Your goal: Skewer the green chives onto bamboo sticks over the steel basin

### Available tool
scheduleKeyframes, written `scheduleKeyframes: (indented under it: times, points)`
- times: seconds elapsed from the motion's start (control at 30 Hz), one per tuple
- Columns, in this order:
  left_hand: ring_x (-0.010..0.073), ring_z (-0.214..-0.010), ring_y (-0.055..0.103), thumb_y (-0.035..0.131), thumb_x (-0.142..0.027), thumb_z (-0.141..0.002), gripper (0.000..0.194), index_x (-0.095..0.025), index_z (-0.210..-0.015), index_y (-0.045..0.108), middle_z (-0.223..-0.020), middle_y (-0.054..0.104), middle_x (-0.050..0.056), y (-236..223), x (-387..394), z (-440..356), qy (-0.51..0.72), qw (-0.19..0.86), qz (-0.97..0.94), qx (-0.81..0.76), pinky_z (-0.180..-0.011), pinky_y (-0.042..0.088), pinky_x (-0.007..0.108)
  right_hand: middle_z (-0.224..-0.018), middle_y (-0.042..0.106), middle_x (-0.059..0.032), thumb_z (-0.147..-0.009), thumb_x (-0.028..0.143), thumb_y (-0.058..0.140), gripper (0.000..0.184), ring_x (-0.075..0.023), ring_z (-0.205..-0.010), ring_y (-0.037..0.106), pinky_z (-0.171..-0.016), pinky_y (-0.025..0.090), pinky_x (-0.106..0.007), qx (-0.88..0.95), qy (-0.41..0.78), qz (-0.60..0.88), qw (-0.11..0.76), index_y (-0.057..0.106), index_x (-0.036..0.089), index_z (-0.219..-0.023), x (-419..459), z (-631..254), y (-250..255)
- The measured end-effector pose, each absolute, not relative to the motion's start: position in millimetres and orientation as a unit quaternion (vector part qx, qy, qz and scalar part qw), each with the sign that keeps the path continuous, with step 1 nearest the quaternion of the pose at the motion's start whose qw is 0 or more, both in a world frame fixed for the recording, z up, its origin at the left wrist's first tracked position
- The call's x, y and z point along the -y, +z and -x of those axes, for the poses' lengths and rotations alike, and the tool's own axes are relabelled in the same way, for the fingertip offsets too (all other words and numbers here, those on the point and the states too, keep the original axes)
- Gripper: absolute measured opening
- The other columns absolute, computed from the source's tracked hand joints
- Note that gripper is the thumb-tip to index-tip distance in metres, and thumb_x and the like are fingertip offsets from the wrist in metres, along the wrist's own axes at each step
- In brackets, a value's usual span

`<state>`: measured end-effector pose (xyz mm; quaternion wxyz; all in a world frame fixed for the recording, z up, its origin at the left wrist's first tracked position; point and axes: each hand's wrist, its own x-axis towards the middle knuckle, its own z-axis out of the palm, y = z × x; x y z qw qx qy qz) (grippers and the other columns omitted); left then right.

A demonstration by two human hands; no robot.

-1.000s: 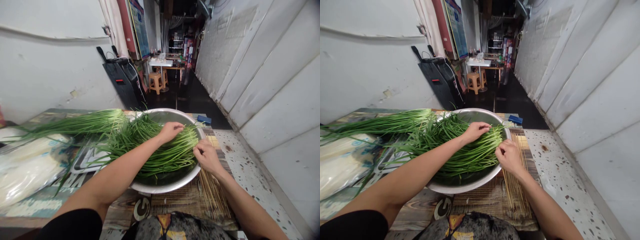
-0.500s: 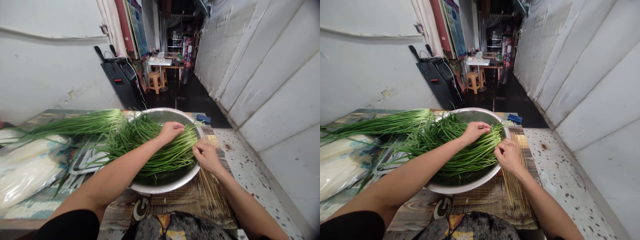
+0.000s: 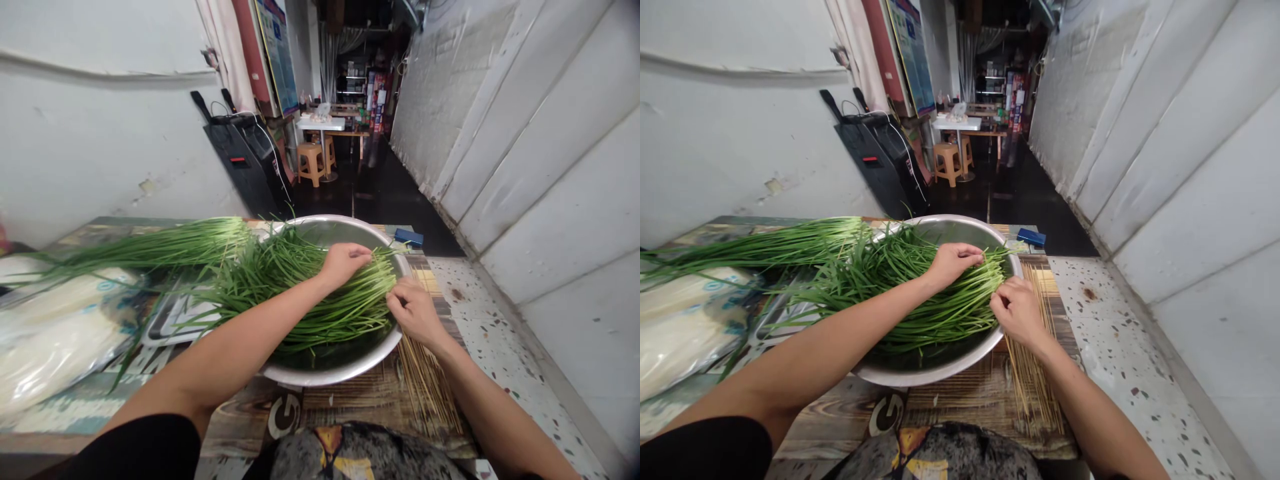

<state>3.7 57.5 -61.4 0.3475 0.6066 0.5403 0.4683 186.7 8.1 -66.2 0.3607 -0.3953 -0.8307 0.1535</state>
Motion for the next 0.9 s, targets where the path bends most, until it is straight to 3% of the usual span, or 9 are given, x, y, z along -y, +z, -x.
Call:
scheduleKeyframes:
  times: [0.9]
  points:
    - [0.0167,-0.076,0.067,0.063,-0.024,-0.074,0.018,-0.014,-0.084,0.073,-0.076,0.073,0.004,-63.3,-59.3,0.7,0.460,0.300,-0.643,-0.533,-0.078,0.050,0.028,-0.053,0.041,0.0006,-0.081,0.019,0.043,0.032,-0.0139,-0.061,0.043,-0.061,0.032,-0.028,0.832,0.160,0.393,0.358,0.033,0.020,-0.050,-8.4,-187.8,-65.7]
